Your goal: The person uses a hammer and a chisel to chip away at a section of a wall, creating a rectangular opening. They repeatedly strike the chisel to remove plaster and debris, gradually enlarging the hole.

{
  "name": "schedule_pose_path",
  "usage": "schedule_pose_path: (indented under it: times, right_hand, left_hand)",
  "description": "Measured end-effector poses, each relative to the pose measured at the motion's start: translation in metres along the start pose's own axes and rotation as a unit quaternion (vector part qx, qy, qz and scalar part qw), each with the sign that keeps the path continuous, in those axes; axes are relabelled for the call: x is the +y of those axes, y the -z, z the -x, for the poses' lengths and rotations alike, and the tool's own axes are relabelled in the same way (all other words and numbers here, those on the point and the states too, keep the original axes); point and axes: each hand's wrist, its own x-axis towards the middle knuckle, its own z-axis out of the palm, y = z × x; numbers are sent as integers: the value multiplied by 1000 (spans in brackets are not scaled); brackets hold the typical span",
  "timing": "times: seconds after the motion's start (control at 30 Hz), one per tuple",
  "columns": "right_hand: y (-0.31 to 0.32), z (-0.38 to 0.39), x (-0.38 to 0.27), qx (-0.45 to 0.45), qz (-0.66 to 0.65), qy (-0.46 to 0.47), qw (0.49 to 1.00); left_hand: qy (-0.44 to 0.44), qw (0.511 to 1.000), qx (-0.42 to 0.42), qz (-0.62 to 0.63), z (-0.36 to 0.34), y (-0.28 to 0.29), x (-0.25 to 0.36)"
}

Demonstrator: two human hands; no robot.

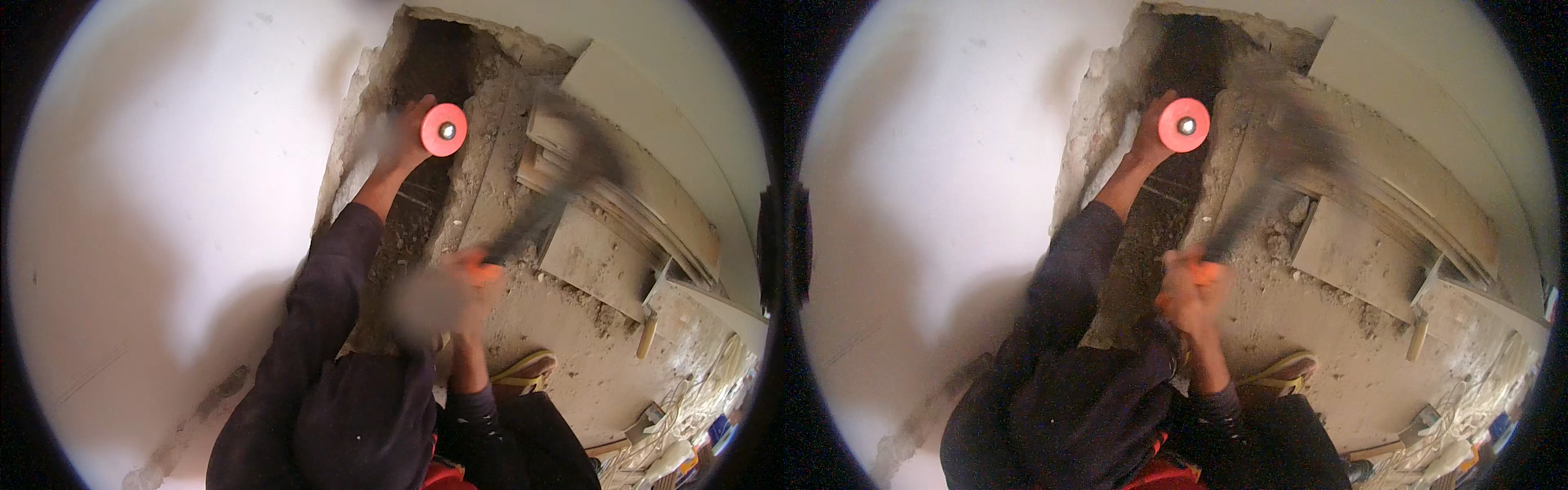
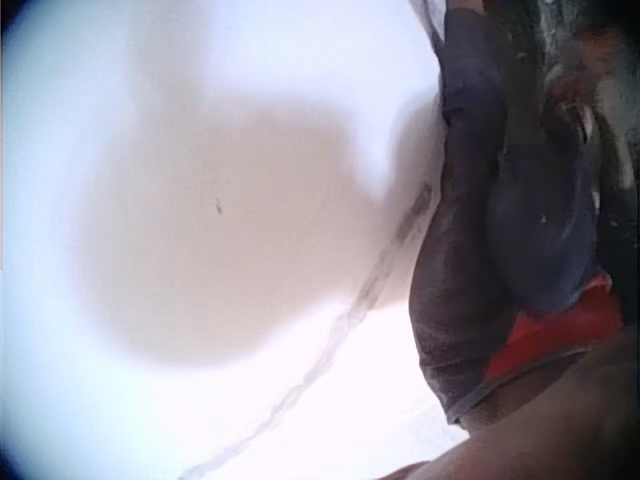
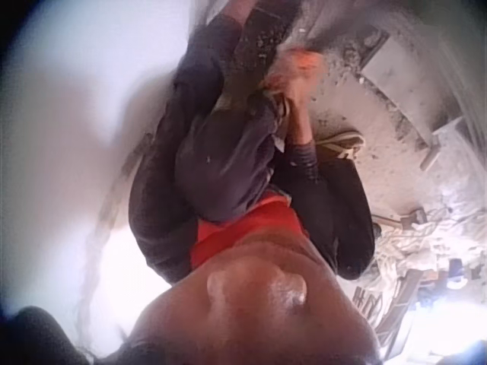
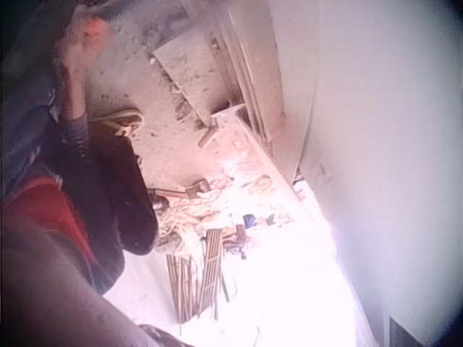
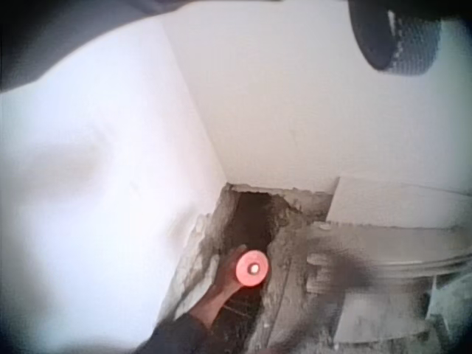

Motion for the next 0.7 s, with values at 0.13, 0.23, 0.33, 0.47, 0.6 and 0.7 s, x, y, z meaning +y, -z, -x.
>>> schedule_pose_path:
  times: [0.13, 0.23, 0.33, 0.47, 0.6, 0.7]
  right_hand:
    - [6, -3, -38, -113, -230, 198, 946]
    - [13, 5, -33, -119, -301, 149, 934]
    - [14, -4, -17, -54, -129, 91, 986]
    - [-10, -17, -9, -31, 52, 97, 993]
    - [-7, -48, 15, -62, 283, 37, 956]
    - [0, -49, 4, -109, 299, 17, 948]
  left_hand:
    - [-48, 998, 34, -27, -20, 2, 14]
    - [-3, 999, 51, 7, -20, 6, 40]
    - [-48, 997, 44, 44, -25, 8, 29]
    - [-34, 993, 82, 77, -27, 8, 24]
    - [-31, 998, 45, 30, -36, 7, 29]
    - [-3, 1000, 27, 14, -33, 0, 32]
